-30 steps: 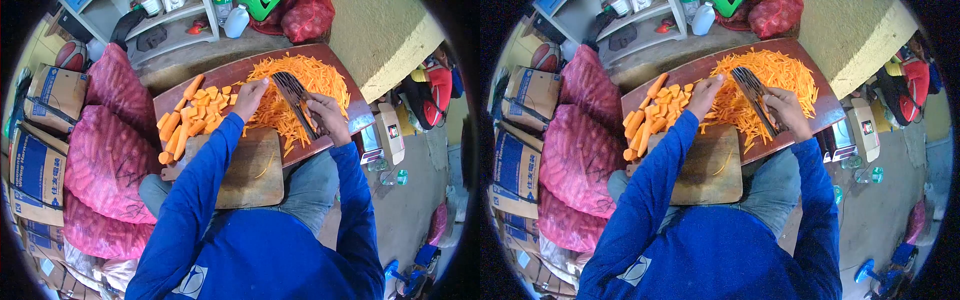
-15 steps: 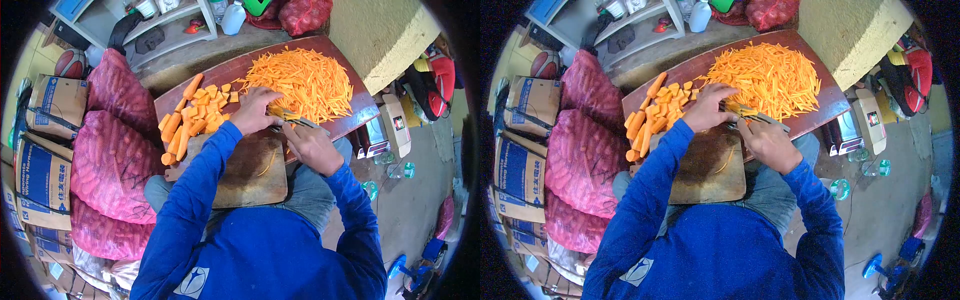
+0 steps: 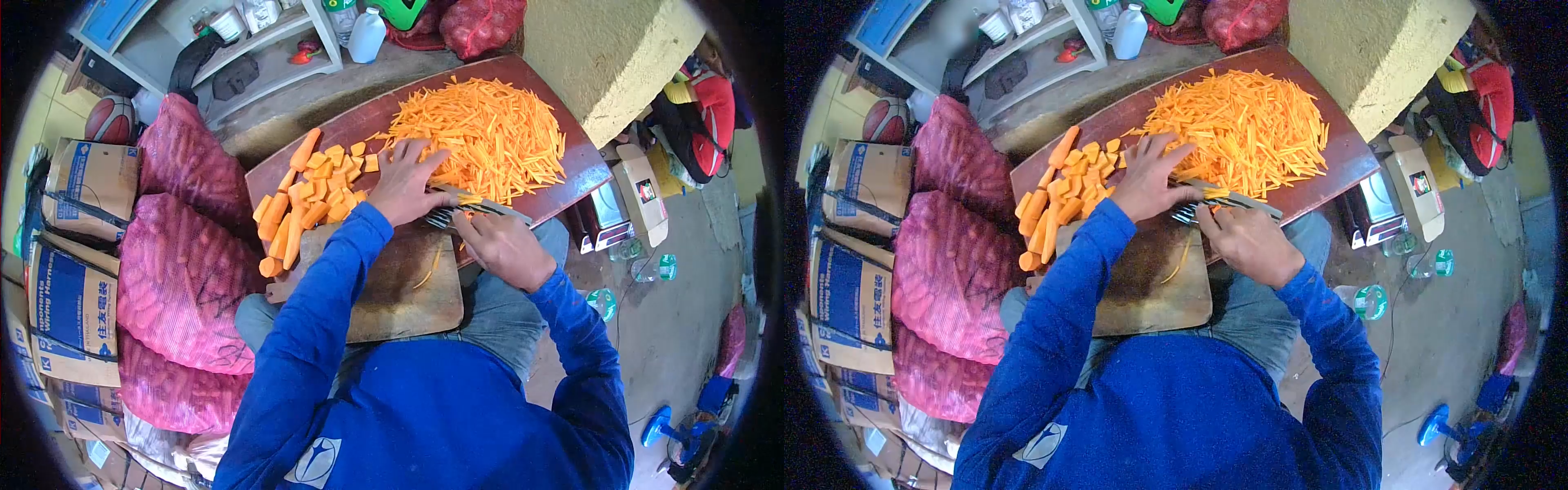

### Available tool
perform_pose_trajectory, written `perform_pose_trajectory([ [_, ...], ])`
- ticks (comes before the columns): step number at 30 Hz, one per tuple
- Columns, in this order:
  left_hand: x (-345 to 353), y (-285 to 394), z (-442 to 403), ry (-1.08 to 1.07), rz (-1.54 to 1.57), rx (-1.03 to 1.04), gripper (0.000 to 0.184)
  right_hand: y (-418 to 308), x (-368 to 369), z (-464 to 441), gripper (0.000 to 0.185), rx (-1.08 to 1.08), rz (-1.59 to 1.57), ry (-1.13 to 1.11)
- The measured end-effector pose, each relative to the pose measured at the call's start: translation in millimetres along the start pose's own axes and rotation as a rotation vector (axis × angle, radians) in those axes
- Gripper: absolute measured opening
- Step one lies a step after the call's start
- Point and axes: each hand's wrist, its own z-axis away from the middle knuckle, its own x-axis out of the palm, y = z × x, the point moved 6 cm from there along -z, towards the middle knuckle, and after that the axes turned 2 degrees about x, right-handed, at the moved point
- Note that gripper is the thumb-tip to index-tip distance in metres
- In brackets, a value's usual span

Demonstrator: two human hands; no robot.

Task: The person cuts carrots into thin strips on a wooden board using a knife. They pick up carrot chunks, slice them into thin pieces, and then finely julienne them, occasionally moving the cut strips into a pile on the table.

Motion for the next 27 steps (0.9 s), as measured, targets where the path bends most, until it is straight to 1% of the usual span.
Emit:
perform_pose_trajectory([
  [3, 7.1, -13.3, 10.2, -0.045, -0.079, -0.007, 0.079, -0.9, -5.6, -0.5, 0.041, -0.005, -0.006, -0.001],
  [5, 13.7, -32.7, 4.7, -0.01, -0.24, -0.035, 0.081, -1.2, 0.7, 1.5, 0.041, 0.005, 0.016, -0.054],
  [6, 16.4, -37.7, 1.3, -0.007, -0.241, -0.039, 0.081, -3.4, 0.7, 2.0, 0.041, 0.0, 0.017, -0.056],
  [8, 18.4, -45.4, -4.5, 0.082, -0.308, -0.079, 0.077, -6.4, -2.2, 3.9, 0.041, 0.001, 0.017, -0.028],
  [10, 13.2, -38.5, -8.3, 0.096, -0.259, -0.09, 0.076, -5.9, -2.5, 5.7, 0.041, 0.003, 0.029, -0.032],
  [12, 7.1, -20.5, -7.1, 0.131, -0.13, -0.039, 0.082, -3.7, -1.7, 7.3, 0.042, 0.008, 0.037, -0.037],
  [13, 8.1, -9.0, -7.5, 0.099, -0.115, -0.023, 0.088, -3.5, -0.6, 7.6, 0.041, 0.0, 0.039, -0.039],
  [14, 7.2, 1.3, -7.9, 0.098, -0.115, -0.028, 0.088, -4.3, 0.9, 7.5, 0.041, -0.011, 0.04, -0.041],
  [16, 14.3, 28.7, -10.1, -0.004, -0.068, 0.158, 0.092, -8.2, 2.9, 4.2, 0.042, -0.045, 0.043, -0.03],
  [18, 29.1, 22.7, -12.5, -0.039, -0.076, 0.139, 0.091, -12.1, 3.8, 2.0, 0.043, -0.079, 0.049, -0.017],
  [20, 36.1, 5.6, -21.5, -0.03, -0.193, 0.065, 0.089, -12.1, 5.5, 2.6, 0.046, -0.067, 0.045, -0.048],
  [21, 30.7, -0.4, -23.9, 0.05, -0.209, 0.053, 0.085, -12.1, 5.1, 4.3, 0.046, -0.065, 0.047, -0.047],
  [24, 19.4, -19.2, -17.6, 0.111, -0.217, 0.04, 0.08, -11.5, 4.2, 9.9, 0.047, -0.028, 0.032, -0.043],
  [25, 11.8, -23.0, -12.6, 0.161, -0.19, 0.045, 0.083, -10.9, 1.4, 11.4, 0.046, -0.014, 0.037, -0.025],
  [26, 8.5, -25.2, -7.9, 0.158, -0.19, 0.048, 0.083, -9.7, -0.5, 13.3, 0.046, -0.001, 0.042, -0.008],
  [27, 2.8, -25.9, -1.8, 0.162, -0.1, 0.022, 0.084, -8.9, 0.5, 15.5, 0.046, 0.001, 0.041, -0.008],
])
